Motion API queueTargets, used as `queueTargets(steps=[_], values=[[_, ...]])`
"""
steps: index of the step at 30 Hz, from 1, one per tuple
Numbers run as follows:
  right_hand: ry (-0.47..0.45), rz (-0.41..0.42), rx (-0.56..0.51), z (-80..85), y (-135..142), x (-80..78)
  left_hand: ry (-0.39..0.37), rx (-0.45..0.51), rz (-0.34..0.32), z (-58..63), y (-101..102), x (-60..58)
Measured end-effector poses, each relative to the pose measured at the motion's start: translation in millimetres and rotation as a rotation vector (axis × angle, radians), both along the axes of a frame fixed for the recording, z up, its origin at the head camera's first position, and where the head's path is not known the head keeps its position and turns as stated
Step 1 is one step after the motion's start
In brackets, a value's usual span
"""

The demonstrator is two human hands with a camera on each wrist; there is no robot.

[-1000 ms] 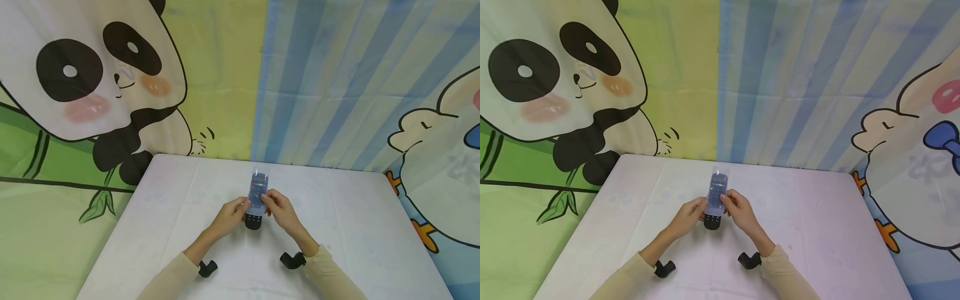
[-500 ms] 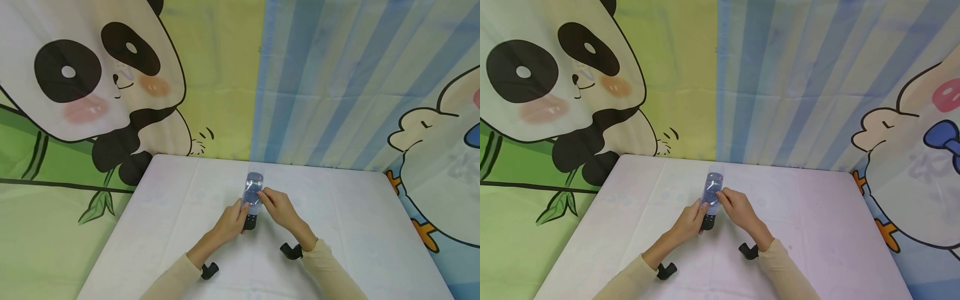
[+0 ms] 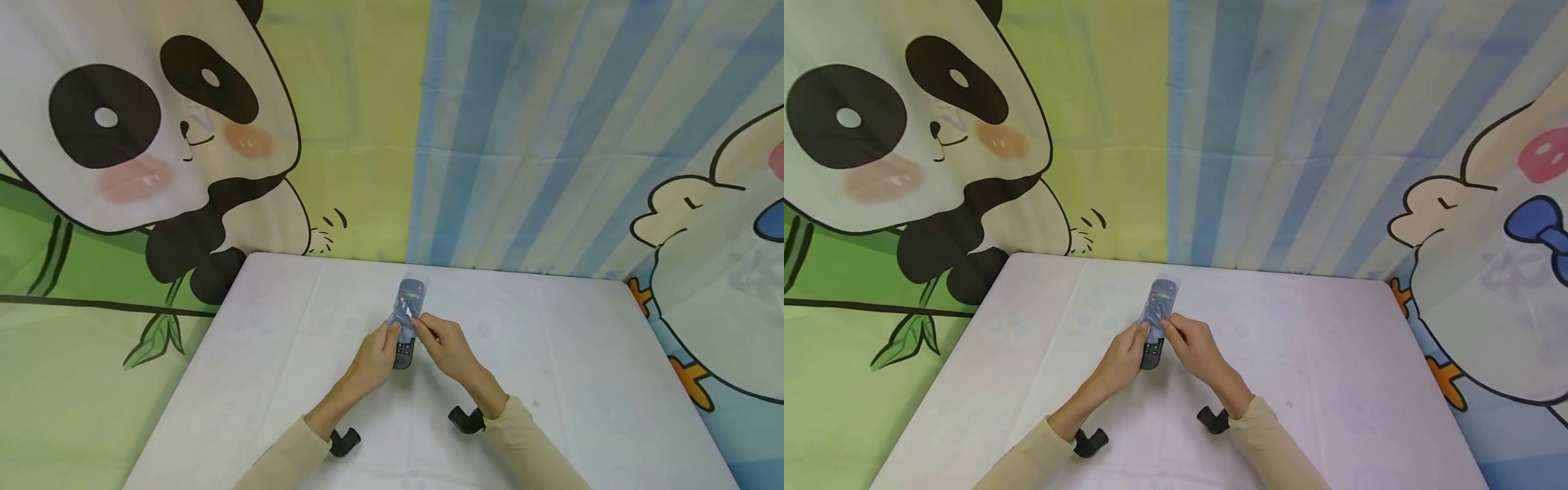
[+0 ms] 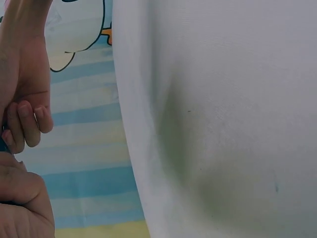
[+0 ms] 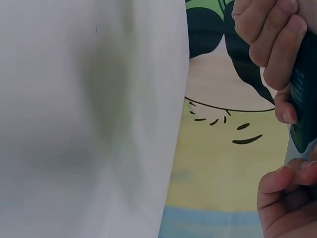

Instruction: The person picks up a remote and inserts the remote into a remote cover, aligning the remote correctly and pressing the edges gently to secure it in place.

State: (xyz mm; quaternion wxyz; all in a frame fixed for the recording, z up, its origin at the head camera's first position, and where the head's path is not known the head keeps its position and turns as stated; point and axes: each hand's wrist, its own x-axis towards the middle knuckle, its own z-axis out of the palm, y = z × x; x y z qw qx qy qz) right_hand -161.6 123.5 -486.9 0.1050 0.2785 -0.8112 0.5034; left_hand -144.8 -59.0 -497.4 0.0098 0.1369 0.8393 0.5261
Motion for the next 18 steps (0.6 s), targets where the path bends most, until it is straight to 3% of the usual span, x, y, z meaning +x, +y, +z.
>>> queueTargets(steps=[2, 4, 9, 11, 14, 18], values=[[-0.041, 0.028, -0.033, -0.6, 1.2, 0.7, 0.001, 0.001, -0.019, 1.4, -1.3, -1.2], [-0.141, 0.094, -0.102, -1.3, 4.2, 0.6, 0.009, 0.000, -0.046, 2.7, -3.0, -1.7], [-0.536, 0.246, -0.294, -3.4, 15.4, -4.5, 0.035, 0.003, -0.147, 4.4, -6.8, -1.0], [-0.629, 0.267, -0.302, -4.6, 18.7, -7.3, 0.036, 0.006, -0.179, 4.3, -7.7, -0.5], [-0.636, 0.286, -0.272, -7.6, 20.8, -9.9, 0.010, 0.013, -0.215, 4.0, -8.3, 0.1], [-0.583, 0.243, -0.285, -13.2, 19.9, -10.2, -0.028, -0.006, -0.249, 9.0, -7.6, -0.9]])
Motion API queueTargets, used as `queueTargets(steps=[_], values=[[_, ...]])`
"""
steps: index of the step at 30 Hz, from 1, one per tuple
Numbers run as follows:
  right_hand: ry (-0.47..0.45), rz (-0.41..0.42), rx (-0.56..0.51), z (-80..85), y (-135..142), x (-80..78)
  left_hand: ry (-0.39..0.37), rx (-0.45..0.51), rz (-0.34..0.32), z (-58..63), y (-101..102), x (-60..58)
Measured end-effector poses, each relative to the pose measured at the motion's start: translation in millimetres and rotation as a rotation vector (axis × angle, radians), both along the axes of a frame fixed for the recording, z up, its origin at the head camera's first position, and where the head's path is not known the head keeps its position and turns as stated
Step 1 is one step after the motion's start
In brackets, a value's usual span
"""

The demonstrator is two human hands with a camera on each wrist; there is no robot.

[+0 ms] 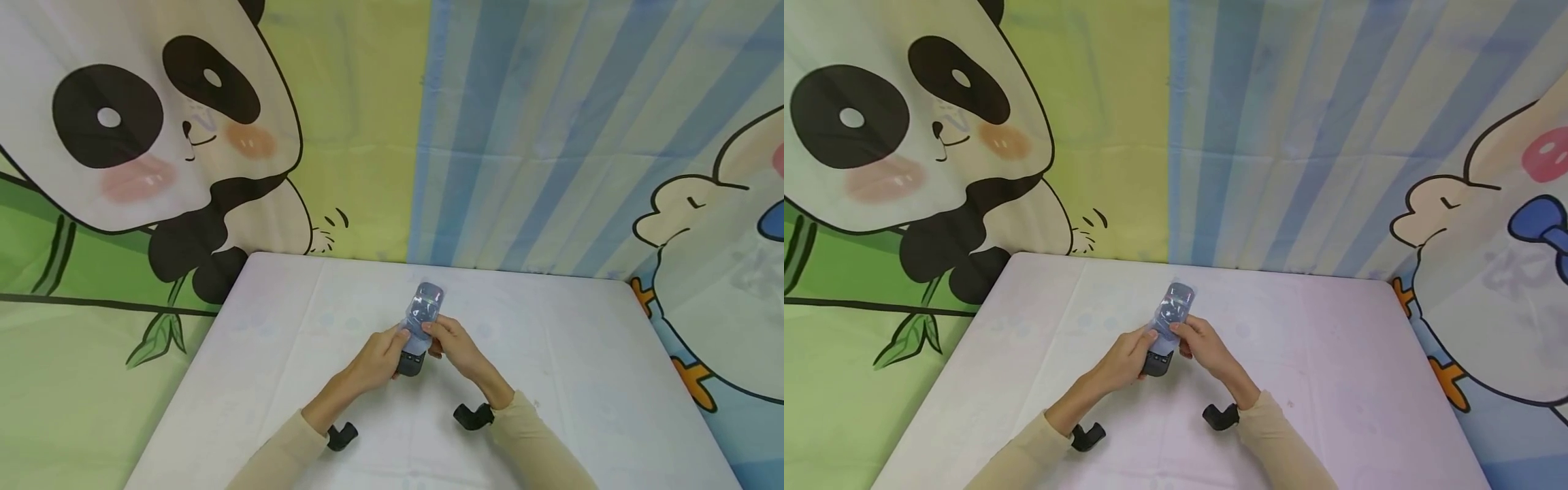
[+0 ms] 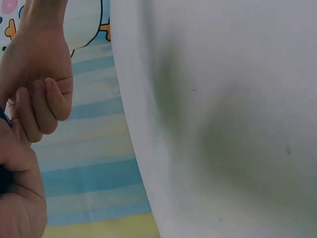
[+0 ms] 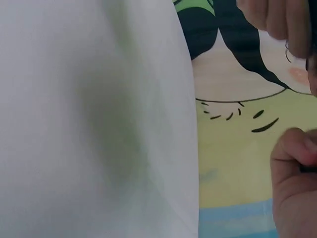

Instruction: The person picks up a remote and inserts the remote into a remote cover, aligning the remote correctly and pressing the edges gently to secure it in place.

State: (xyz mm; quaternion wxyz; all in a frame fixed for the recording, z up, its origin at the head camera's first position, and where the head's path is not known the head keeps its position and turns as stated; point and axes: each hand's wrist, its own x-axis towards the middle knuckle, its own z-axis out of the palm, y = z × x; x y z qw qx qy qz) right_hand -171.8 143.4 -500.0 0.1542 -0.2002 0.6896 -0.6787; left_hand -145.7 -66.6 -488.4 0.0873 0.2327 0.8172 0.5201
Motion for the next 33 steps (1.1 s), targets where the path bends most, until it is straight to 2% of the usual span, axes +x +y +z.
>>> queueTargets(steps=[2, 4, 6, 8, 12, 15, 19, 22, 28, 33], values=[[-0.019, -0.052, -0.015, -0.9, -1.4, 0.6, 0.036, -0.044, 0.032, 4.1, -0.3, -2.0], [-0.048, -0.099, -0.017, 0.5, -2.8, 1.8, 0.104, -0.095, 0.085, 7.8, -1.1, -4.9], [-0.063, -0.160, -0.008, 2.3, -5.1, 3.2, 0.176, -0.115, 0.104, 9.3, -1.4, -8.2], [-0.057, -0.219, -0.011, 3.4, -8.7, 4.9, 0.225, -0.108, 0.080, 10.1, -0.6, -10.1], [-0.022, -0.362, -0.049, 1.7, -18.6, 8.2, 0.261, -0.077, -0.002, 9.7, 4.2, -10.9], [-0.026, -0.442, -0.103, 2.1, -25.0, 10.8, 0.252, -0.040, -0.019, 7.8, 6.0, -9.0], [-0.068, -0.474, -0.166, 4.1, -30.1, 14.0, 0.191, 0.030, -0.062, 3.3, 5.8, -2.0], [-0.068, -0.457, -0.161, 4.9, -30.9, 14.5, 0.141, 0.055, -0.067, -1.0, 5.7, 2.8], [0.009, -0.408, -0.043, 5.3, -29.1, 12.8, 0.100, 0.007, -0.001, -6.2, 6.8, 4.8], [-0.007, -0.358, -0.035, 4.1, -27.8, 12.6, -0.032, 0.029, -0.017, -9.0, 7.1, 5.7]])
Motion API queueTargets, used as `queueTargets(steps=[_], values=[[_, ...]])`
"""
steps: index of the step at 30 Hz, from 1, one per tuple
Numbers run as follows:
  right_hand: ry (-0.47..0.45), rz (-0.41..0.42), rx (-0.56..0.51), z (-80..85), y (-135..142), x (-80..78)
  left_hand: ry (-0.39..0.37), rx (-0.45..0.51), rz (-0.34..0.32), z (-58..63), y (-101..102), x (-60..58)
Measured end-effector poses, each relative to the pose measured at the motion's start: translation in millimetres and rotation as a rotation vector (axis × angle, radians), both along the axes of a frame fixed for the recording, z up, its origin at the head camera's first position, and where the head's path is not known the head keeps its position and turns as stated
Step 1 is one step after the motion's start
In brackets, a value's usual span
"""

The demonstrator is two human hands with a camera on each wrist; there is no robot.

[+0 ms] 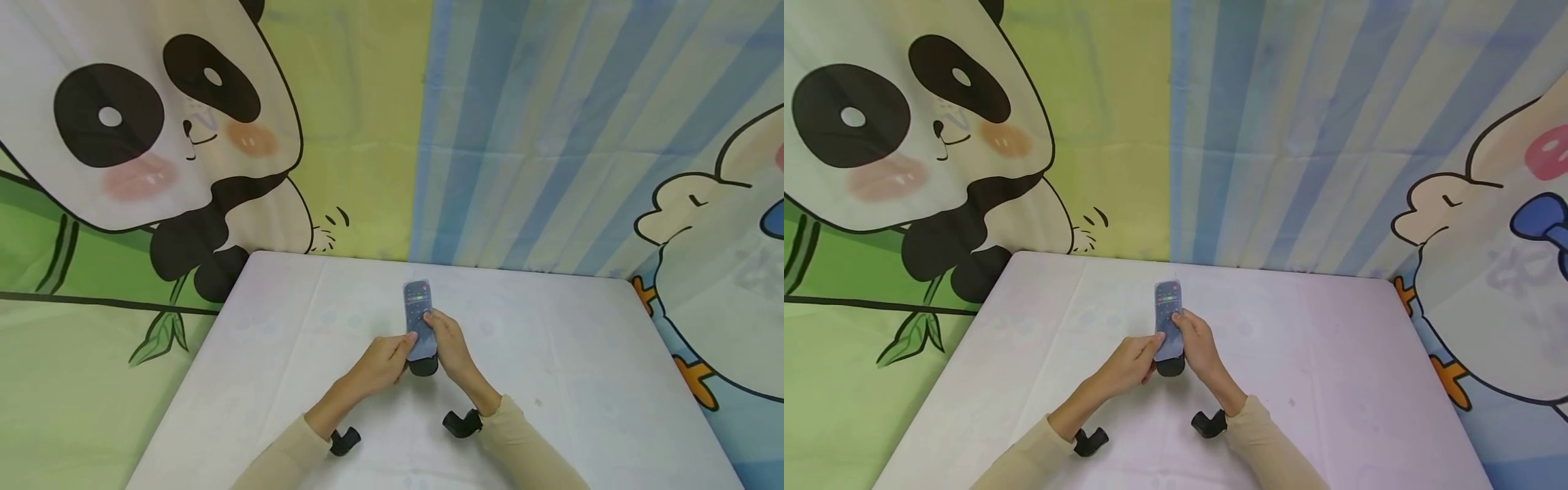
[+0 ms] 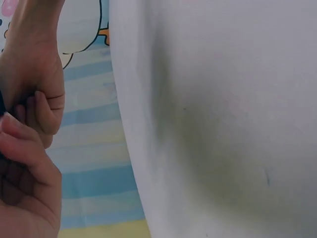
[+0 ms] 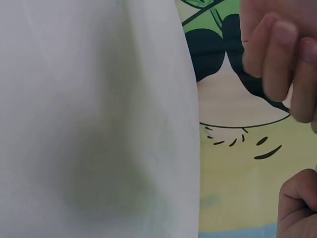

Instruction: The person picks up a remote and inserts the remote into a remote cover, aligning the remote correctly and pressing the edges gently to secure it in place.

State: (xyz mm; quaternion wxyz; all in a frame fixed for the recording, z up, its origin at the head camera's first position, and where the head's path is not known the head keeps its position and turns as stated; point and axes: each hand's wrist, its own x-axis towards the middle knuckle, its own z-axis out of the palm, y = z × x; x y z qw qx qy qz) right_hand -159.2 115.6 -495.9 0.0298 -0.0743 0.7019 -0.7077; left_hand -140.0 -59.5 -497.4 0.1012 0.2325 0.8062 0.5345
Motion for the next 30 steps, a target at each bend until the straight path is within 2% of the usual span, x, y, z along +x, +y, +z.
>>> queueTargets(steps=[2, 4, 10, 12, 16, 19, 22, 24, 30], values=[[-0.005, 0.020, 0.002, -0.4, 1.5, -0.1, -0.063, 0.041, -0.014, -0.4, 0.3, -0.1], [0.001, 0.045, 0.018, -0.4, 3.7, -0.4, -0.095, 0.072, -0.013, -0.6, 0.1, -0.6], [0.132, 0.074, 0.277, 5.4, 11.5, -3.5, -0.054, 0.113, 0.092, -0.6, -3.2, -4.7], [0.145, 0.089, 0.324, 8.3, 13.6, -4.8, -0.056, 0.127, 0.107, 0.4, -4.0, -6.2], [0.068, 0.171, 0.237, 10.9, 17.3, -5.0, -0.073, 0.142, 0.083, 2.1, -6.0, -8.1], [0.028, 0.232, 0.148, 12.7, 17.5, -2.9, -0.111, 0.194, 0.045, 1.2, -9.4, -8.7], [0.035, 0.270, 0.106, 12.9, 16.6, -1.1, -0.163, 0.256, 0.003, 1.9, -13.1, -9.0], [0.051, 0.287, 0.103, 12.7, 16.5, -0.5, -0.174, 0.264, 0.005, 3.5, -15.4, -9.6], [0.049, 0.334, 0.085, 12.0, 18.5, -0.7, -0.103, 0.158, 0.059, 11.6, -19.4, -13.0]])
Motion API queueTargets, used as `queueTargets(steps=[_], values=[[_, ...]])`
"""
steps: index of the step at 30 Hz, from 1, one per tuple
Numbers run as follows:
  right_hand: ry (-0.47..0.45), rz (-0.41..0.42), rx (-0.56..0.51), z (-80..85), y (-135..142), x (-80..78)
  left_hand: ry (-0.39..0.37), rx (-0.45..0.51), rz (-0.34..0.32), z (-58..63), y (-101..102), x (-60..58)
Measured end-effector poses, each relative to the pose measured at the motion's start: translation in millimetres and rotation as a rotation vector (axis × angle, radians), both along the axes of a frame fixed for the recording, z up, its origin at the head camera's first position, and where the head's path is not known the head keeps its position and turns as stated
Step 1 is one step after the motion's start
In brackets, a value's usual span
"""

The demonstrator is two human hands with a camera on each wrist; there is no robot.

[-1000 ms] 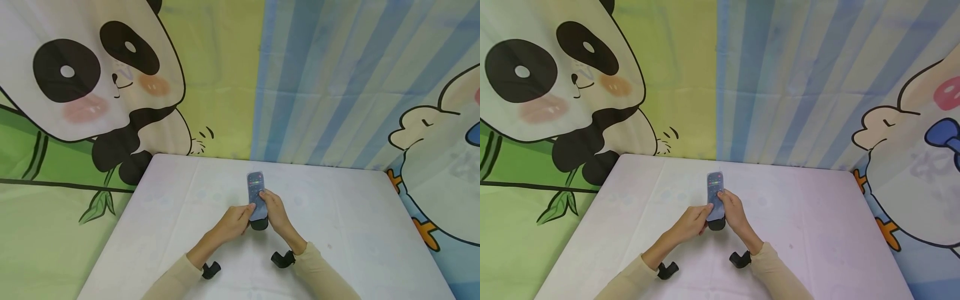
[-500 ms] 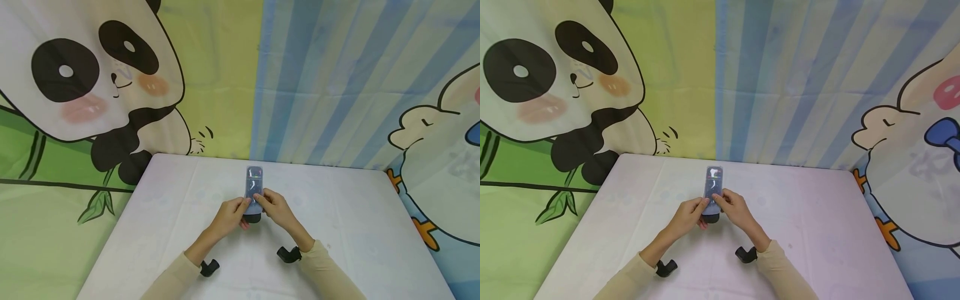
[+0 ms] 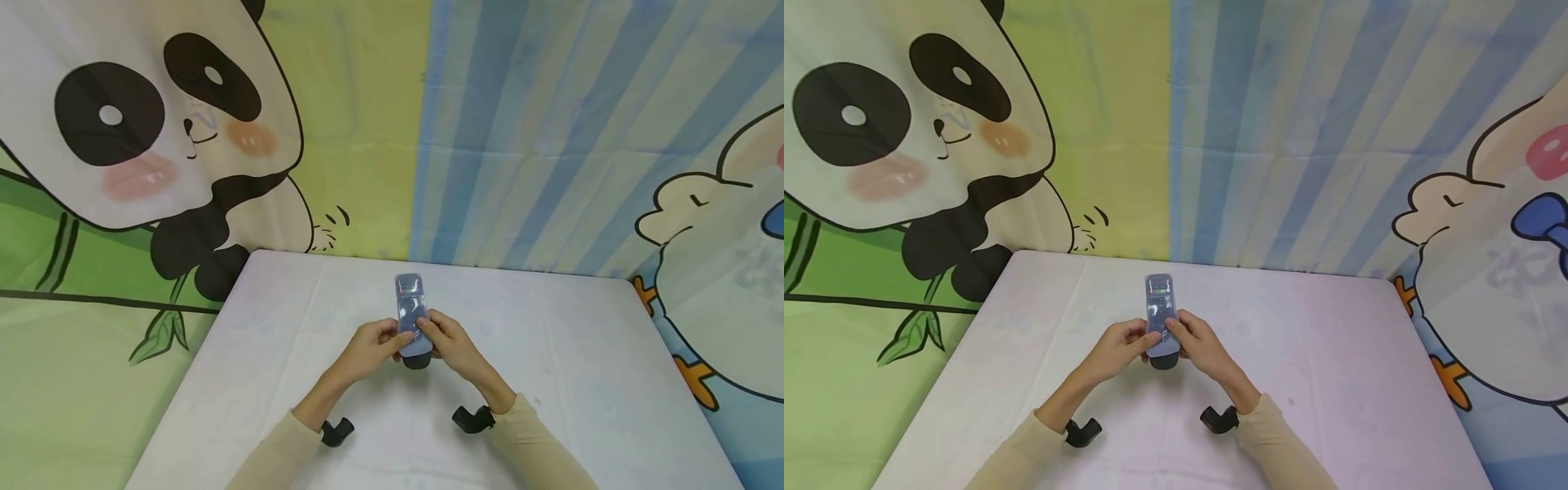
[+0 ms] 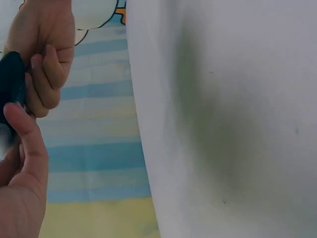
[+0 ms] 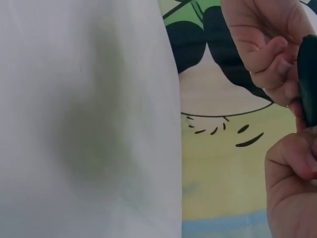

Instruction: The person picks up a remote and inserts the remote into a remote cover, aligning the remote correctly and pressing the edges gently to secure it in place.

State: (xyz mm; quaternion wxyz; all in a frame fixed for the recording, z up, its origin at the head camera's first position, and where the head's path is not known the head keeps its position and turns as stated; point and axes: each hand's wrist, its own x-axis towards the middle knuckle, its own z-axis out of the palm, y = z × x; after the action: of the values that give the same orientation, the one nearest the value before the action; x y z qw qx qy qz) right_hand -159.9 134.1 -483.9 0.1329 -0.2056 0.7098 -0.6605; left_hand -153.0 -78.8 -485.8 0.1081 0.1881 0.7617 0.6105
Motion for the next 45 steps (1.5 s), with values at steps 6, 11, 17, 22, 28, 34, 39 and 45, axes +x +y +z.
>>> queueTargets(steps=[6, 11, 17, 22, 28, 34, 39, 45], values=[[-0.086, -0.042, -0.022, -3.7, 0.9, -1.9, 0.192, -0.163, 0.140, 3.2, 0.2, -1.0], [-0.148, -0.070, -0.024, -0.2, 1.1, -2.9, 0.626, -0.282, 0.141, 0.5, -5.2, -3.4], [-0.227, -0.011, -0.102, 3.3, 1.5, -0.6, 1.024, -0.416, 0.058, 0.0, -9.7, -11.0], [-0.283, 0.034, -0.123, 2.8, 0.5, 1.4, 1.144, -0.425, 0.020, 2.2, -9.5, -12.2], [-0.343, 0.009, -0.081, 2.8, 1.3, 4.2, 1.147, -0.380, -0.023, 1.7, -7.8, -12.5], [-0.309, 0.017, -0.012, 1.4, 5.1, 6.3, 1.022, -0.319, -0.049, -2.1, -8.8, -12.0], [-0.231, -0.003, 0.045, 2.9, 10.8, 7.0, 0.851, -0.198, -0.070, -5.2, -9.2, -11.1], [0.047, -0.197, 0.134, 14.0, 12.7, 13.3, 0.552, -0.011, -0.072, -4.7, -8.9, -7.8]])
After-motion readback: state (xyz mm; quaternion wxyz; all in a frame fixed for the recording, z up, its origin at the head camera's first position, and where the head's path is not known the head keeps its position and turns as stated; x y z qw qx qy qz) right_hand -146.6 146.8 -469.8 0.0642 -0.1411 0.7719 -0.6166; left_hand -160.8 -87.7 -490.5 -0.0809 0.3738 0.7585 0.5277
